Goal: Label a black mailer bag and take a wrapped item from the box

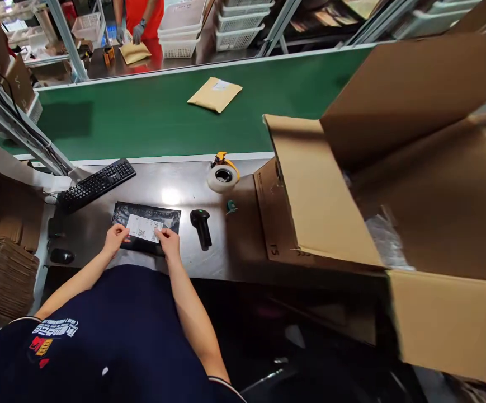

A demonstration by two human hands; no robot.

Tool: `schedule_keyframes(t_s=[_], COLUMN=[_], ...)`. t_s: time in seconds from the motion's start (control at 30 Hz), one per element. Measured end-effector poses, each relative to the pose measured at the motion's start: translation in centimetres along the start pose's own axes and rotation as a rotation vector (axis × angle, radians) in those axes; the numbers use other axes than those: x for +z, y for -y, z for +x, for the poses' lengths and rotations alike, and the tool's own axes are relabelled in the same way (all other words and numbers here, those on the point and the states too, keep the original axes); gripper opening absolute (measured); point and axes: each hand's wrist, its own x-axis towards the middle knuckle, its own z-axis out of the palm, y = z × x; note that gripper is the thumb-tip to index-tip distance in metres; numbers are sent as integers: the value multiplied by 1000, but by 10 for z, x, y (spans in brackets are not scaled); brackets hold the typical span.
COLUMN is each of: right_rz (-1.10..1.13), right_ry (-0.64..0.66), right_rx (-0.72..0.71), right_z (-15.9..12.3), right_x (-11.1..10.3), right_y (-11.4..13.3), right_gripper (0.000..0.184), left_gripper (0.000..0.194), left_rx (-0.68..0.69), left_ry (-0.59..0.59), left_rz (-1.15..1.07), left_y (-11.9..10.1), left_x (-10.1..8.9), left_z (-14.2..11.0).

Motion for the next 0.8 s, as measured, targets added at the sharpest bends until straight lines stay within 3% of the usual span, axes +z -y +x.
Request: schedule_keyframes(t_s=[0.1,0.2,0.27,0.37,0.47,0.57,0.8], right_rz=[-264,-471,-687,-1040,-1224,-1308,-1230], right_ry=[-124,-149,-167,-131,131,229,-56], right_rx=[-80,-162,-258,-481,-649,-596,-289], right_z=[9,12,11,9,11,16,3], right_x=[14,23,23,19,20,18,-30], right_y=[-14,-25,-33,-48,-61,-70,-80], right_gripper=[24,7,27,62,63,66,74], left_gripper=[32,12,3,27,53,63,72], left_rx=[-37,-7,46,206,453,642,744], left_ry=[-43,-41,-7,109,307,425,334], left_rz=[248,530,686,828,966,1211,1344], left_y=[34,54,59,61,63,71,87], left_x=[-4,-5,-4,1,10,14,10], left_z=[18,28,29,30,38,52,67])
